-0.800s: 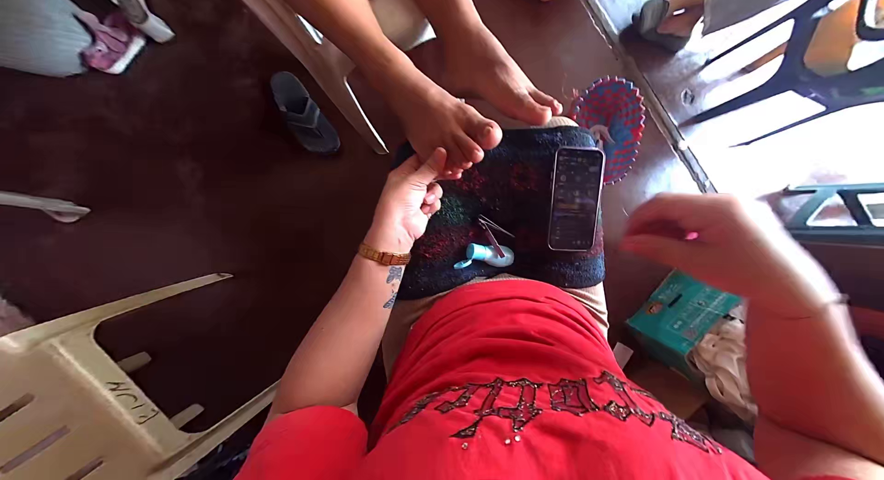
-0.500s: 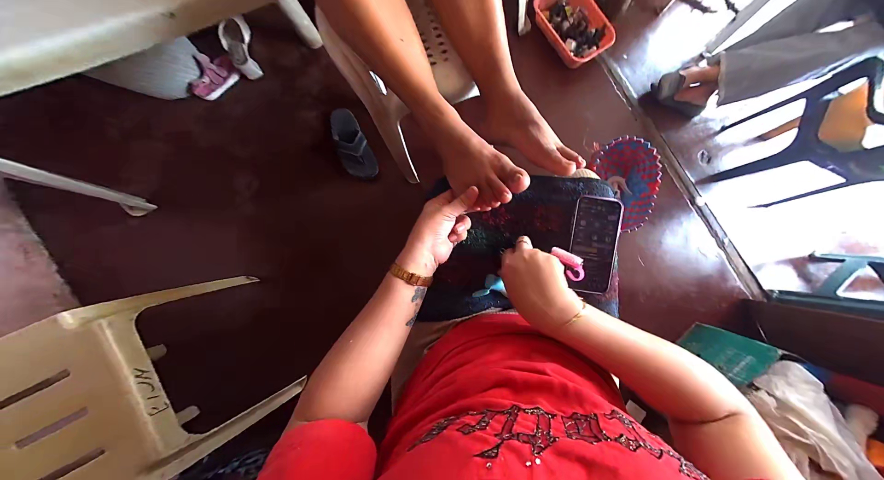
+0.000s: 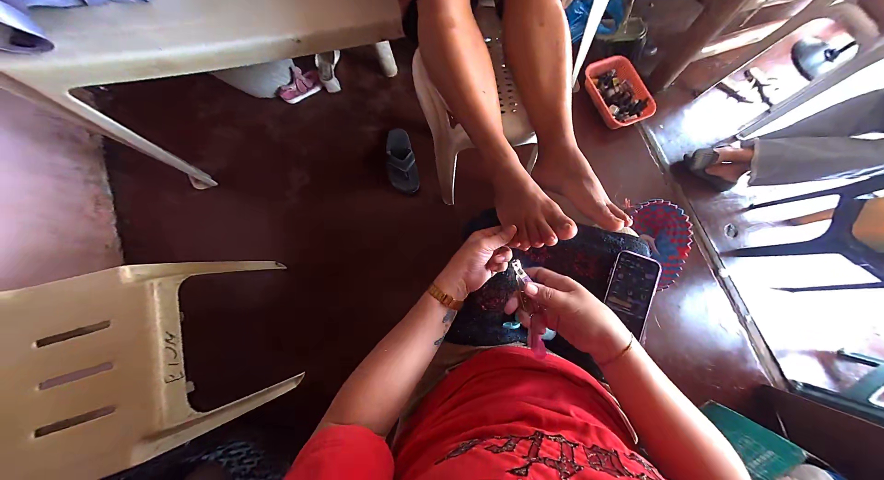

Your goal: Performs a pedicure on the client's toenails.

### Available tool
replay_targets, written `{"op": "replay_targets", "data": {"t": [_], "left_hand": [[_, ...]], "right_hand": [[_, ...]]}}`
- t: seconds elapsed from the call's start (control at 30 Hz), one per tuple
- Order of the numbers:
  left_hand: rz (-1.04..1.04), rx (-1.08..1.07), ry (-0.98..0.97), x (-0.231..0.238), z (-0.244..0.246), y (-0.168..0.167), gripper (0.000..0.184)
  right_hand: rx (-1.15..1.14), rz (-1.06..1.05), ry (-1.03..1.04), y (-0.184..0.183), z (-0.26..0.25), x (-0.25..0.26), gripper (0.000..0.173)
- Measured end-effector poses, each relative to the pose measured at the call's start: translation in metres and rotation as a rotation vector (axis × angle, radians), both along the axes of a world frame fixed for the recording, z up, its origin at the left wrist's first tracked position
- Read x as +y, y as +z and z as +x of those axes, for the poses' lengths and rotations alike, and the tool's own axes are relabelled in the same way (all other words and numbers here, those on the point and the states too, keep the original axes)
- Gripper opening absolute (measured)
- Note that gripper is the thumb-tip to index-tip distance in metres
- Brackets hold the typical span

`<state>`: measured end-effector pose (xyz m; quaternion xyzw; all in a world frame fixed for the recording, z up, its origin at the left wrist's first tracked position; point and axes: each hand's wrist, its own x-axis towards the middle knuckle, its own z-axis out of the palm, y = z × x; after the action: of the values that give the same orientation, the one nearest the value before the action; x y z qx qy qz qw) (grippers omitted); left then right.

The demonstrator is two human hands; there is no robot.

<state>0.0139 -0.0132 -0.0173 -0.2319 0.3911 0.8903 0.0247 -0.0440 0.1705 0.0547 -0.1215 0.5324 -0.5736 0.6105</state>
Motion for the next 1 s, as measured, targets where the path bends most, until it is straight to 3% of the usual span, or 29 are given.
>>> {"op": "replay_targets", "data": {"t": [0.07, 0.17, 0.2, 0.27, 0.57, 1.0], "left_hand": [[-0.005, -0.036, 0.024, 0.002, -0.002, 0.003, 0.02], [-0.029, -0.116, 0.067, 0.008, -0.004, 0.008, 0.015], [-0.03, -0.128, 0.077, 0.01, -0.005, 0.009, 0.014], [-0.028, -0.138, 0.092, 0.011, -0.006, 0.01, 0.013], [-0.062, -0.121, 0.097, 0.014, -0.007, 0.007, 0.01], [-0.112, -0.102, 0.089, 0.017, -0.009, 0.001, 0.011]], "right_hand": [[0.181, 0.015, 0.009, -0.006, 0.0, -0.001, 0.027], [0.975, 0.219, 0.034, -0.011, 0.003, -0.003, 0.031], [1.145, 0.277, 0.028, -0.012, 0.004, -0.004, 0.033], [1.293, 0.349, 0.036, -0.01, 0.004, -0.006, 0.035], [1.472, 0.483, 0.044, -0.008, 0.004, -0.016, 0.035], [1.548, 0.58, 0.08, -0.005, 0.01, -0.021, 0.034]]}}
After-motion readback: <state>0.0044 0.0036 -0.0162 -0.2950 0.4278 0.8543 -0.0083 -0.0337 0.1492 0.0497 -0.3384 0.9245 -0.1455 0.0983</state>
